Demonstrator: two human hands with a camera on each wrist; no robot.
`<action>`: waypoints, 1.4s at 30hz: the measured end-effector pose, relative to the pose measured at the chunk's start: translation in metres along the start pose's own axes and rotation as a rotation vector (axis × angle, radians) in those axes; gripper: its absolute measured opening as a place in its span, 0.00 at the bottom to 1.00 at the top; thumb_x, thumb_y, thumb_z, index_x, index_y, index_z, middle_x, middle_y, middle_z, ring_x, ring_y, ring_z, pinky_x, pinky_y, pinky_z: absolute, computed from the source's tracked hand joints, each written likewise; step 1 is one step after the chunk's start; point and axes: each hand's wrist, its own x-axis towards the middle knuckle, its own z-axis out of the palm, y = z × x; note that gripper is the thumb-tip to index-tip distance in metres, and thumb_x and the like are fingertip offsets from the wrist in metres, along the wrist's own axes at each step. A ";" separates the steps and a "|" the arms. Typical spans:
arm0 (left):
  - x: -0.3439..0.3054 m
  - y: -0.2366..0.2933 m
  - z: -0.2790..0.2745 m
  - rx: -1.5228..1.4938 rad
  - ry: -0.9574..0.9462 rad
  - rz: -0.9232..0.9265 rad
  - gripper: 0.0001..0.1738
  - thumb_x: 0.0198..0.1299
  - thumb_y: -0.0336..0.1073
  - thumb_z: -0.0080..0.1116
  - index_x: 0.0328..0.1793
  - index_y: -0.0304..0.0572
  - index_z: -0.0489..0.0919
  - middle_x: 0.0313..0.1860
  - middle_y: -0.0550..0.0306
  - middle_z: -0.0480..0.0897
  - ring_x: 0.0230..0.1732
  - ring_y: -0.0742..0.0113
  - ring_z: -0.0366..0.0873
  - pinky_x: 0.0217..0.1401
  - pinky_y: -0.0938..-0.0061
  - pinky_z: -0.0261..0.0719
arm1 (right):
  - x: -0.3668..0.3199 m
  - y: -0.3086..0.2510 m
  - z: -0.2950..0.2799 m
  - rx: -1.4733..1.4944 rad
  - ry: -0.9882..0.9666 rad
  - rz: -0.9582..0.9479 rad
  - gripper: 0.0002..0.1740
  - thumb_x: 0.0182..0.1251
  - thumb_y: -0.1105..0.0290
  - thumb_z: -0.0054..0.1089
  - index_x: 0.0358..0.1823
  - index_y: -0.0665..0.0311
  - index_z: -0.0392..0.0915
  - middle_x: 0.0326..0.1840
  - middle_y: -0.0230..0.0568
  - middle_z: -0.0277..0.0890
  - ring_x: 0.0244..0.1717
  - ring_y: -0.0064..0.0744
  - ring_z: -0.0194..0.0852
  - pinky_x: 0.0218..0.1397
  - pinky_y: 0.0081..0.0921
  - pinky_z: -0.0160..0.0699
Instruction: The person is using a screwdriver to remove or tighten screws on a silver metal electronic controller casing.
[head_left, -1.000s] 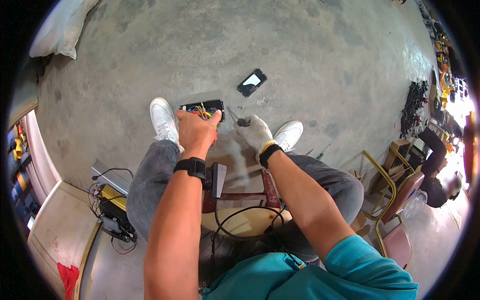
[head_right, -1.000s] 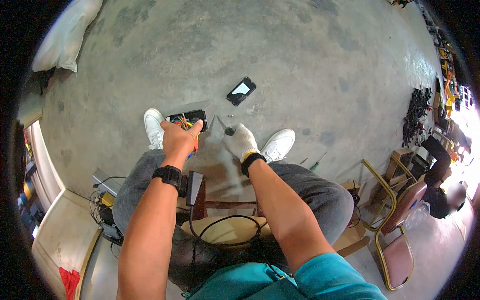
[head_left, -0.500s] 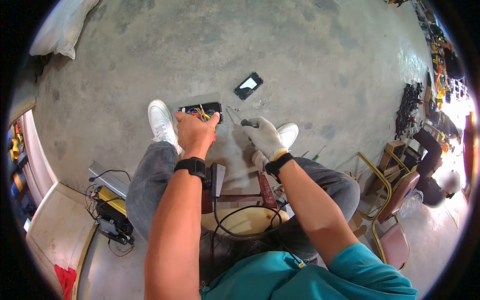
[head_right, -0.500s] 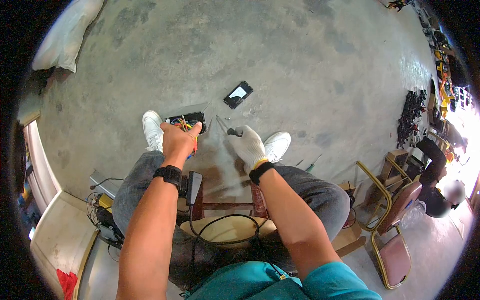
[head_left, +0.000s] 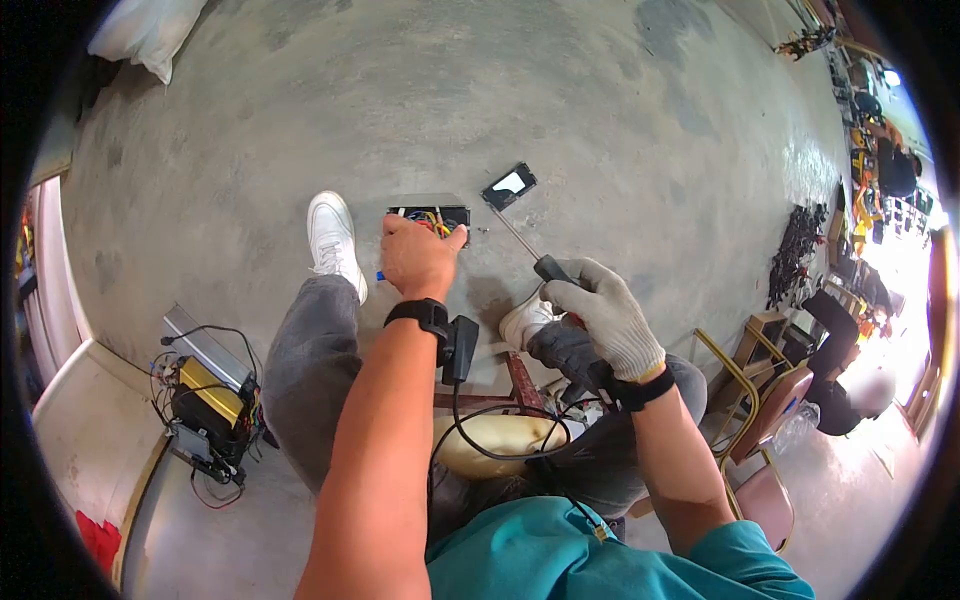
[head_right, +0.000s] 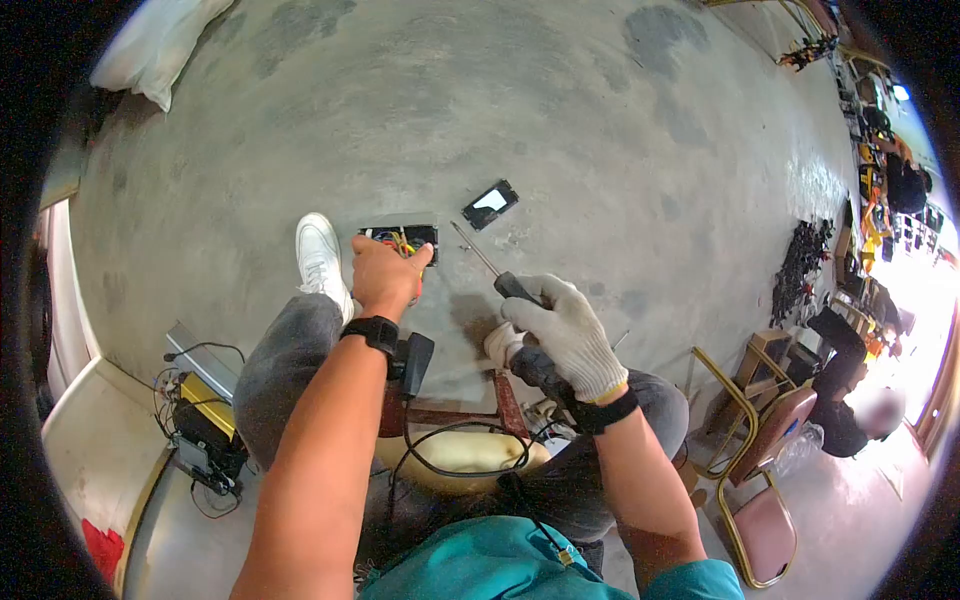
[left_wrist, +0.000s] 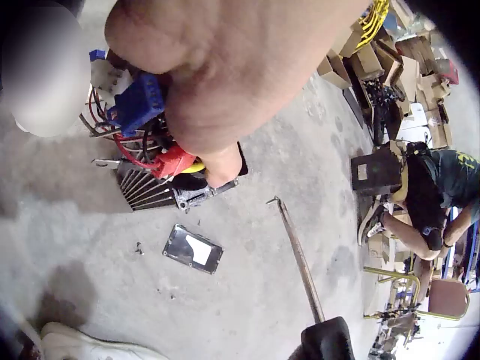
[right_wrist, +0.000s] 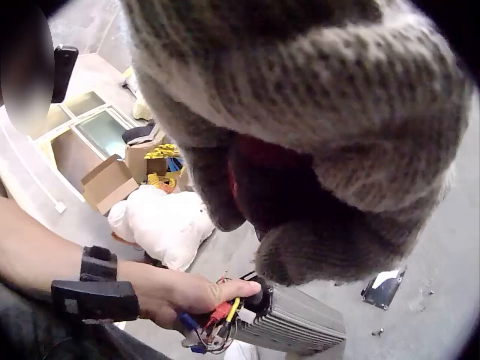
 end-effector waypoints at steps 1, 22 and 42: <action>0.000 0.000 0.000 -0.005 0.002 -0.006 0.54 0.44 0.62 0.82 0.62 0.26 0.67 0.54 0.37 0.83 0.54 0.45 0.85 0.57 0.55 0.84 | -0.002 -0.002 0.000 0.038 0.010 0.025 0.26 0.65 0.61 0.66 0.58 0.74 0.83 0.38 0.34 0.81 0.36 0.19 0.75 0.40 0.21 0.75; -0.001 0.003 -0.002 -0.010 -0.037 -0.019 0.53 0.46 0.61 0.82 0.63 0.27 0.66 0.58 0.36 0.81 0.58 0.43 0.82 0.59 0.54 0.83 | 0.021 -0.007 0.014 0.003 -0.033 0.045 0.24 0.68 0.62 0.62 0.56 0.76 0.83 0.35 0.33 0.79 0.35 0.23 0.75 0.43 0.23 0.76; -0.004 0.006 -0.006 0.043 -0.043 -0.033 0.55 0.48 0.63 0.81 0.65 0.25 0.66 0.55 0.39 0.82 0.55 0.51 0.84 0.58 0.58 0.83 | 0.022 0.008 0.015 0.022 -0.039 0.083 0.24 0.68 0.61 0.62 0.57 0.72 0.83 0.37 0.31 0.79 0.36 0.20 0.74 0.41 0.21 0.75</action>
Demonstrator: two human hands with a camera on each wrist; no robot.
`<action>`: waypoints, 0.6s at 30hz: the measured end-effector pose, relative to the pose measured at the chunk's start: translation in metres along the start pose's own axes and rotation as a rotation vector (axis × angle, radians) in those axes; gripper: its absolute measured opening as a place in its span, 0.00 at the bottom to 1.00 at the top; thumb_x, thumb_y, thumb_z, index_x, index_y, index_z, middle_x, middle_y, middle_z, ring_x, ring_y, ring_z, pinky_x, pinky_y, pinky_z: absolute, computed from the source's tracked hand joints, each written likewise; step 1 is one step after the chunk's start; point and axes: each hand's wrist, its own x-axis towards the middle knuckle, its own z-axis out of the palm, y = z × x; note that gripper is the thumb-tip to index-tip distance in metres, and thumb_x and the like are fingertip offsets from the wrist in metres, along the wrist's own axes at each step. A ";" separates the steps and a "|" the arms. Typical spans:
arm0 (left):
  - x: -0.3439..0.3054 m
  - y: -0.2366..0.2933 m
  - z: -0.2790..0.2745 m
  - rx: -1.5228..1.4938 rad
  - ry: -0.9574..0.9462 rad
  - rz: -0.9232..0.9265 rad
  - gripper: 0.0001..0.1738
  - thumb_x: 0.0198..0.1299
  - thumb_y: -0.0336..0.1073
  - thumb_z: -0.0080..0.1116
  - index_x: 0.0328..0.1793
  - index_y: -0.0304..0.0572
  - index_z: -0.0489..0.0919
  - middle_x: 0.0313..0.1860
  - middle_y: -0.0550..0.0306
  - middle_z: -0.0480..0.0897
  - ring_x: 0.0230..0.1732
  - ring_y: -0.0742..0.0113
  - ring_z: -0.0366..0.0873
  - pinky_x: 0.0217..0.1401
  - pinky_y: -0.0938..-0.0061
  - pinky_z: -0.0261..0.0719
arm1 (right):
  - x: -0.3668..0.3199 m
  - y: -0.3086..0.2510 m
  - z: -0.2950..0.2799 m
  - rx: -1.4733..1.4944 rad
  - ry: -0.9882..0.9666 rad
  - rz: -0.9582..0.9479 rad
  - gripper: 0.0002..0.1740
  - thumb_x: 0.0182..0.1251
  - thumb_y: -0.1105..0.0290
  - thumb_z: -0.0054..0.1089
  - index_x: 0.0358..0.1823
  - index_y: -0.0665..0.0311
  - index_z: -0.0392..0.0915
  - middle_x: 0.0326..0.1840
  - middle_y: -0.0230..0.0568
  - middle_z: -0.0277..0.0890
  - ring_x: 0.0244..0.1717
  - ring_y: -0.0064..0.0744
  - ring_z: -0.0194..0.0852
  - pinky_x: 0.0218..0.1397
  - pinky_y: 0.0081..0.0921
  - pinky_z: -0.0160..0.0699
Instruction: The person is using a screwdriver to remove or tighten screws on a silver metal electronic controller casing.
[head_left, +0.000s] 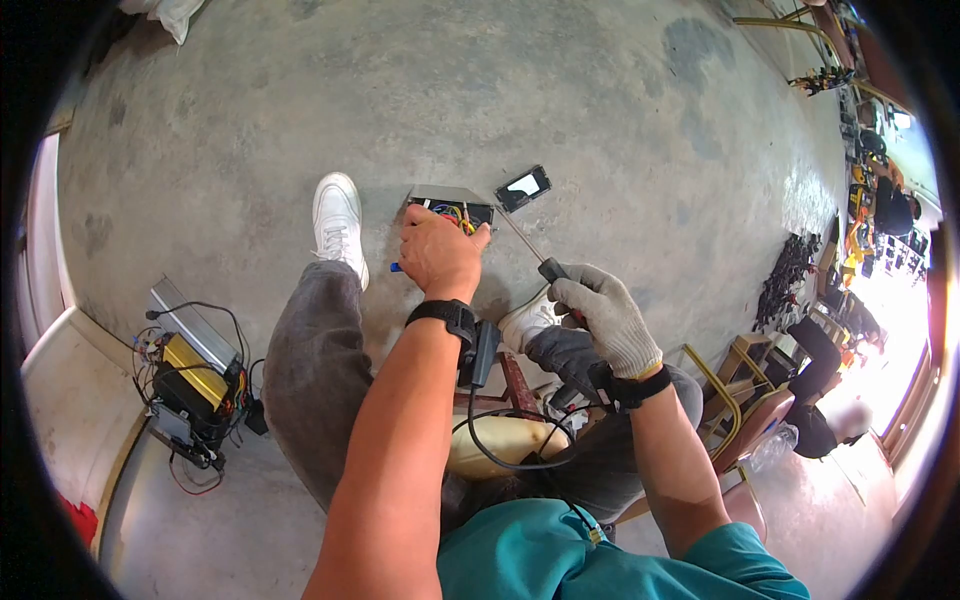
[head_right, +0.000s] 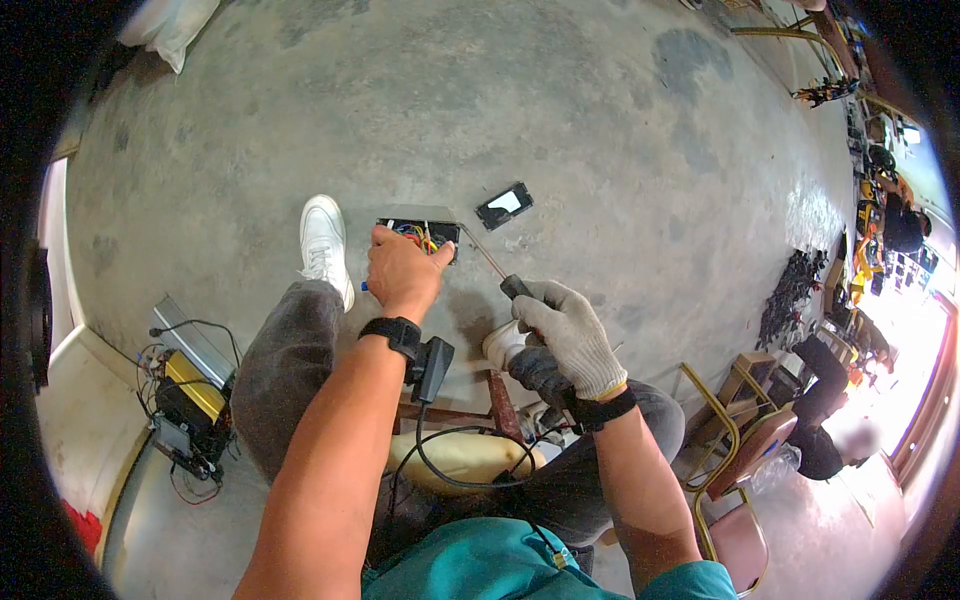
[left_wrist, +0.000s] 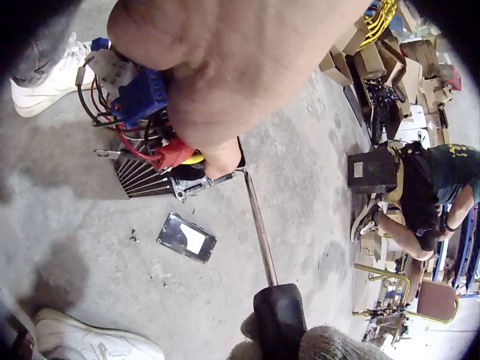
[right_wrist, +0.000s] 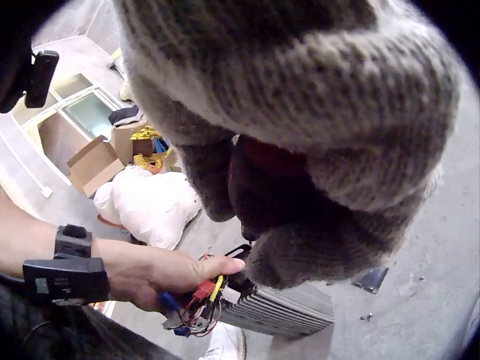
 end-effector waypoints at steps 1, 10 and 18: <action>0.000 0.000 0.000 0.007 0.002 0.002 0.55 0.48 0.64 0.80 0.64 0.25 0.66 0.55 0.39 0.82 0.54 0.51 0.85 0.57 0.59 0.84 | -0.001 -0.001 0.000 -0.009 0.008 -0.011 0.25 0.67 0.61 0.62 0.58 0.74 0.83 0.35 0.31 0.78 0.33 0.20 0.72 0.39 0.21 0.72; 0.002 -0.001 0.002 0.031 -0.006 0.016 0.55 0.49 0.64 0.80 0.64 0.24 0.65 0.55 0.37 0.81 0.53 0.52 0.85 0.55 0.61 0.85 | 0.002 0.006 -0.001 -0.015 0.013 -0.032 0.25 0.68 0.60 0.62 0.58 0.72 0.83 0.35 0.30 0.78 0.35 0.20 0.72 0.40 0.21 0.72; 0.002 -0.001 0.001 0.020 -0.016 0.013 0.55 0.49 0.64 0.79 0.64 0.25 0.65 0.55 0.37 0.81 0.54 0.52 0.85 0.55 0.61 0.85 | 0.001 0.004 -0.001 -0.034 -0.013 -0.031 0.23 0.70 0.62 0.64 0.60 0.69 0.82 0.38 0.28 0.79 0.37 0.18 0.73 0.42 0.19 0.75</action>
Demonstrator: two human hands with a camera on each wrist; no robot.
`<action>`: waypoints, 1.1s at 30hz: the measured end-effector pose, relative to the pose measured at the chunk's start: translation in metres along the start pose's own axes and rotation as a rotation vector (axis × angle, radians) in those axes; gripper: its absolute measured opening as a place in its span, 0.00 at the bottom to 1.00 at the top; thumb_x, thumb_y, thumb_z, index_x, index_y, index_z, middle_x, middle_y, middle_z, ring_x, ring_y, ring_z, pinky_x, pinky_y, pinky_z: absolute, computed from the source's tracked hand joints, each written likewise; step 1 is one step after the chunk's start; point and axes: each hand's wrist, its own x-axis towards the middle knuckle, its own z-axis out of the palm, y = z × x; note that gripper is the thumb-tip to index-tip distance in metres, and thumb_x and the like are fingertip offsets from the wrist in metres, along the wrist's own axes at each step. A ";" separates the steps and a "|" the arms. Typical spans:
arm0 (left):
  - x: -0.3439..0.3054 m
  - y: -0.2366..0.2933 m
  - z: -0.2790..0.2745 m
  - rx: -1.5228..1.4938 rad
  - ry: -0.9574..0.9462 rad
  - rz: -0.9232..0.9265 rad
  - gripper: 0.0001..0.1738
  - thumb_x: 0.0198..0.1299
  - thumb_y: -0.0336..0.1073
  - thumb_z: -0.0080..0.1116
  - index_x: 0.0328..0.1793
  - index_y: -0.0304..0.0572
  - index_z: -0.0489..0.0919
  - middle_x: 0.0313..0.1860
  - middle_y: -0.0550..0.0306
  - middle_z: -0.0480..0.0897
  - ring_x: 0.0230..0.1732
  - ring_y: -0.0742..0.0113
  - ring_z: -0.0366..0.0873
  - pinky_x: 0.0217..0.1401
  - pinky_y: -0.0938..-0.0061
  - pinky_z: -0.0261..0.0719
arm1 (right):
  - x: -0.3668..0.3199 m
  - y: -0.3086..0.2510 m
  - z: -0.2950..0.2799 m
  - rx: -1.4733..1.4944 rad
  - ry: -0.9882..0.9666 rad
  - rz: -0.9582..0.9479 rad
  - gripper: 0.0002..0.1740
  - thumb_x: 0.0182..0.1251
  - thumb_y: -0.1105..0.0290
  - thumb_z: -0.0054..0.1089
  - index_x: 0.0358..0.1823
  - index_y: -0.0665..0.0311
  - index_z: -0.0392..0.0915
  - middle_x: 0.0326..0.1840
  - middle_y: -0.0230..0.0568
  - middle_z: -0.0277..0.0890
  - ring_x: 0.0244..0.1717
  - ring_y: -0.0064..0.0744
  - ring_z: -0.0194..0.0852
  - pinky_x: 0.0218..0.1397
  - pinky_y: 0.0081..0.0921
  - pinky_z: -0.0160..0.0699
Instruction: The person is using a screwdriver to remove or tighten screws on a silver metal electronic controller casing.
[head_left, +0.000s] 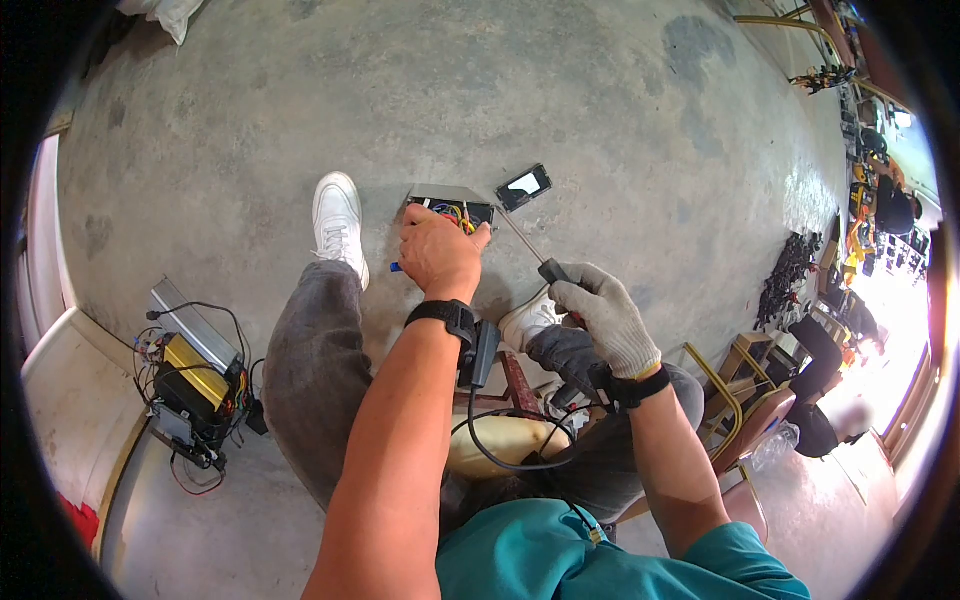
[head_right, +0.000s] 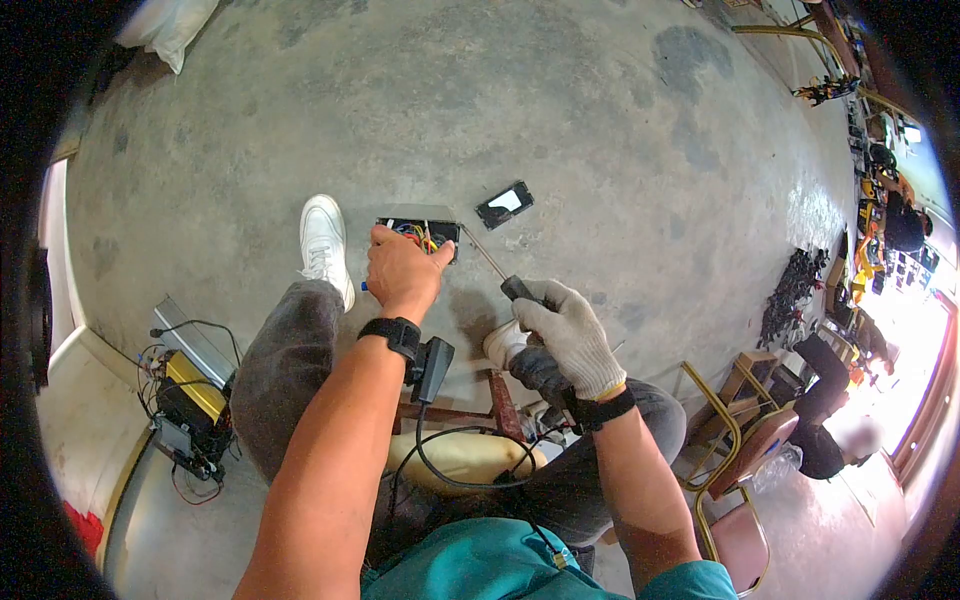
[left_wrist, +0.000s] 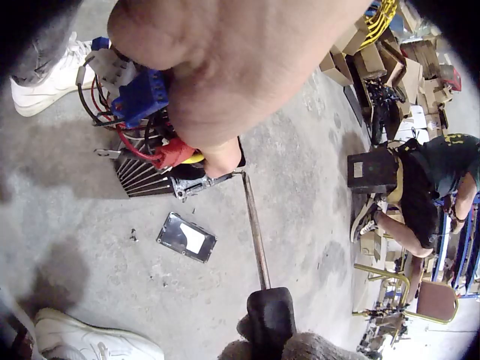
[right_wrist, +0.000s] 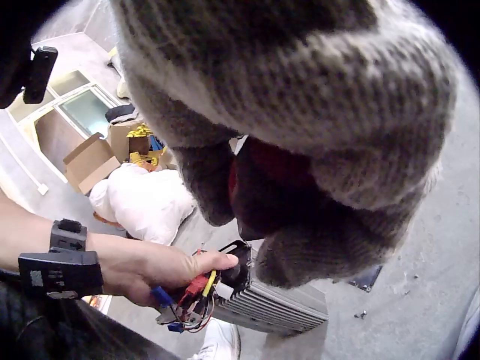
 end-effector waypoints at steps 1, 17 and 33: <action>0.001 0.000 0.001 -0.001 -0.004 -0.003 0.55 0.49 0.64 0.79 0.64 0.25 0.65 0.55 0.37 0.81 0.54 0.52 0.85 0.55 0.61 0.85 | -0.001 -0.001 0.000 -0.022 0.000 -0.019 0.22 0.70 0.62 0.63 0.60 0.70 0.82 0.38 0.28 0.78 0.37 0.18 0.73 0.41 0.19 0.75; 0.000 -0.001 0.002 -0.006 0.026 0.002 0.55 0.48 0.64 0.80 0.63 0.26 0.66 0.55 0.39 0.82 0.54 0.52 0.85 0.55 0.61 0.85 | 0.000 0.002 0.001 -0.072 0.042 -0.037 0.23 0.67 0.63 0.64 0.60 0.69 0.84 0.41 0.34 0.84 0.42 0.21 0.78 0.49 0.23 0.76; 0.002 -0.003 0.006 -0.031 0.032 0.007 0.55 0.47 0.64 0.81 0.65 0.27 0.66 0.55 0.41 0.81 0.54 0.52 0.84 0.57 0.60 0.83 | -0.002 -0.013 -0.001 0.002 0.019 0.044 0.22 0.71 0.60 0.60 0.55 0.73 0.84 0.34 0.34 0.82 0.33 0.23 0.77 0.40 0.23 0.77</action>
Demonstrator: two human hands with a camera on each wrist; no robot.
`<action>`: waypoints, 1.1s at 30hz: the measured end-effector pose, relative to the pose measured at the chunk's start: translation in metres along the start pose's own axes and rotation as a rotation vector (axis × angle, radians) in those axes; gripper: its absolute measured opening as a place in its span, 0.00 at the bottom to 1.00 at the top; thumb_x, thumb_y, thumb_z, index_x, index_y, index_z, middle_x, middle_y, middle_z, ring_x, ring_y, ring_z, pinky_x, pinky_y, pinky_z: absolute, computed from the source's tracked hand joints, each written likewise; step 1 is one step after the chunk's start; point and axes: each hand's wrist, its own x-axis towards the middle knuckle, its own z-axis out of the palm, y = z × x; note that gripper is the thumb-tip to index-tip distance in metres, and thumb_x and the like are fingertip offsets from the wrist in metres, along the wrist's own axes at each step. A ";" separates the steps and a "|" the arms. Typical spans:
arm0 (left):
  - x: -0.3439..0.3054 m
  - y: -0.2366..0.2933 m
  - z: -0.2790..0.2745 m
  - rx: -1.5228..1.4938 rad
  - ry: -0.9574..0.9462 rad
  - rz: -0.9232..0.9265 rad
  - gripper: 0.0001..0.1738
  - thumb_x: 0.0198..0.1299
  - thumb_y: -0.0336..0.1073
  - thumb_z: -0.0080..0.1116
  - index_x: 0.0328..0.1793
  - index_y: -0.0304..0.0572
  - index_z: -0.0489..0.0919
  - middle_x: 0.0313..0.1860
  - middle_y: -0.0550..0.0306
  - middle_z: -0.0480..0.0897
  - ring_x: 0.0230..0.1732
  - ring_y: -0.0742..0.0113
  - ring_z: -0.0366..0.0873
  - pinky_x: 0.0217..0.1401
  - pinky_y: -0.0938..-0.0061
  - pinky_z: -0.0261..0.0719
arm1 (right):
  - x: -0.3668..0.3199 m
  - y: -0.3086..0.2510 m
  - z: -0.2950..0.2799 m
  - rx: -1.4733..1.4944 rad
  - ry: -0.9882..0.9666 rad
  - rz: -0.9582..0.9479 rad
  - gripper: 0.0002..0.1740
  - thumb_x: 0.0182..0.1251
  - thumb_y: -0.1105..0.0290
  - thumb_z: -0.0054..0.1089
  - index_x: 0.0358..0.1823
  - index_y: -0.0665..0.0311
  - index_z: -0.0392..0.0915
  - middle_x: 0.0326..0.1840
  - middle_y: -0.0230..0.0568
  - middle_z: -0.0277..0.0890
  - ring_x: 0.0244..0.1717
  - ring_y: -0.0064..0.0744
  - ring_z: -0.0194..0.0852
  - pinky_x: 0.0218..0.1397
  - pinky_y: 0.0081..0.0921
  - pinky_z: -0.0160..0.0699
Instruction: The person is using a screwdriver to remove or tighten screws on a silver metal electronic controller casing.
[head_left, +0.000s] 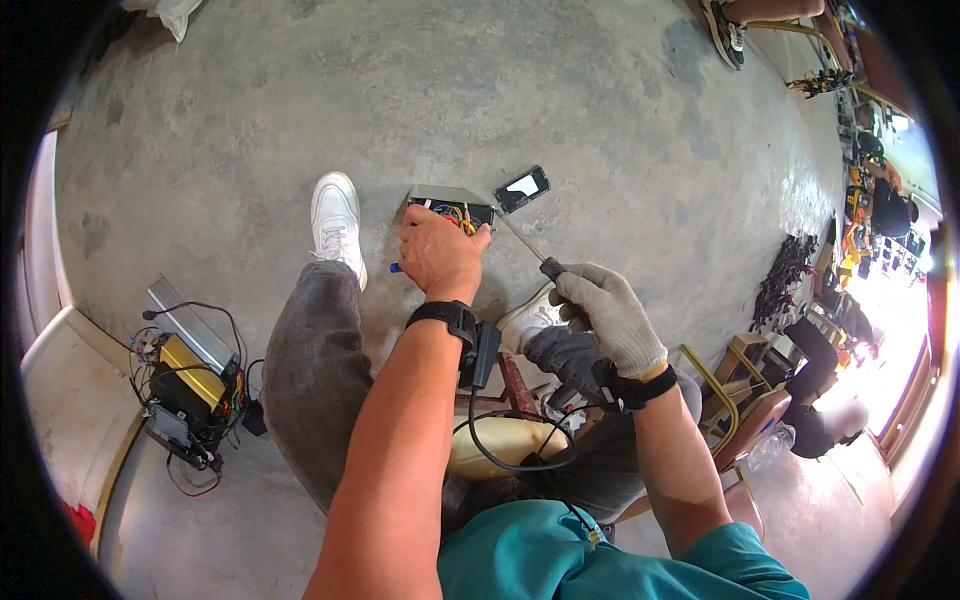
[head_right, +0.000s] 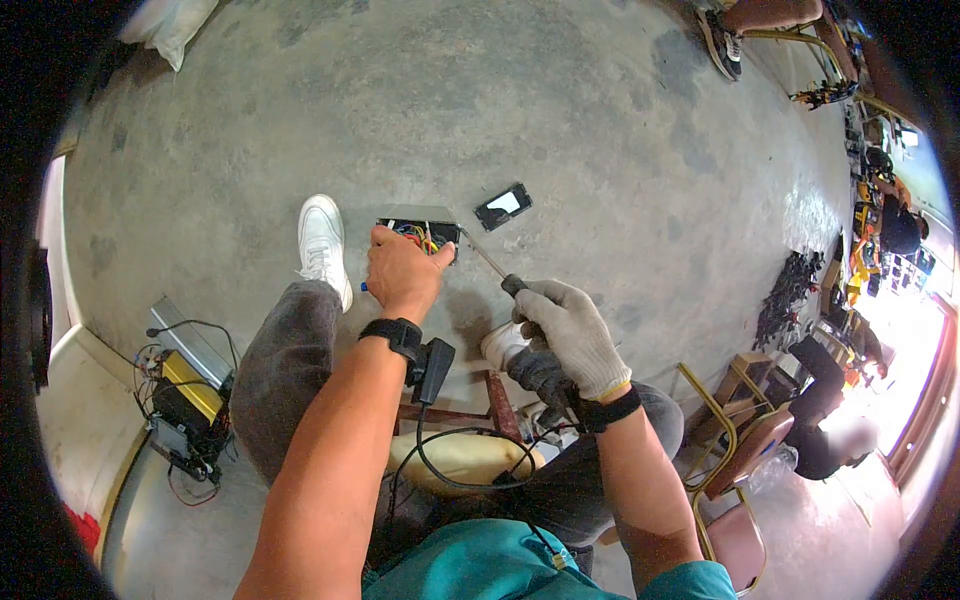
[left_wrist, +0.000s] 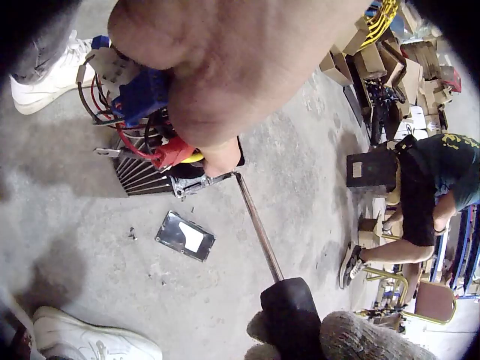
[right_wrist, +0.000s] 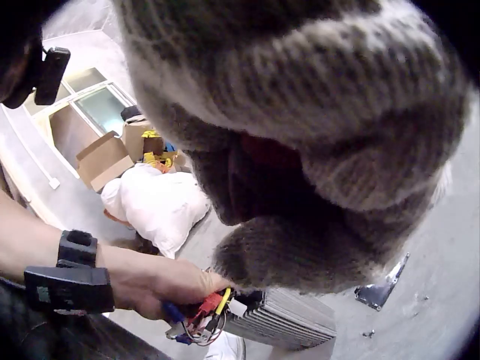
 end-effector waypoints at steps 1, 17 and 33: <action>0.000 0.000 0.000 -0.003 -0.004 0.000 0.55 0.47 0.64 0.81 0.65 0.28 0.66 0.56 0.41 0.81 0.55 0.51 0.84 0.57 0.60 0.83 | 0.000 0.000 0.000 0.029 -0.011 0.013 0.22 0.71 0.60 0.60 0.55 0.73 0.84 0.34 0.34 0.82 0.33 0.22 0.77 0.40 0.23 0.77; 0.003 -0.002 0.006 0.013 0.010 0.000 0.58 0.45 0.64 0.82 0.65 0.22 0.66 0.53 0.40 0.82 0.53 0.52 0.84 0.59 0.60 0.82 | -0.010 -0.055 0.009 -0.892 0.210 -0.355 0.20 0.63 0.62 0.59 0.53 0.64 0.85 0.47 0.57 0.83 0.49 0.62 0.83 0.54 0.49 0.83; -0.001 0.001 0.003 0.027 -0.006 -0.021 0.59 0.45 0.65 0.81 0.67 0.23 0.66 0.53 0.44 0.81 0.51 0.56 0.84 0.56 0.61 0.82 | -0.031 -0.098 0.035 -1.232 0.120 -0.714 0.21 0.61 0.80 0.61 0.56 0.62 0.74 0.54 0.54 0.72 0.52 0.60 0.79 0.54 0.48 0.83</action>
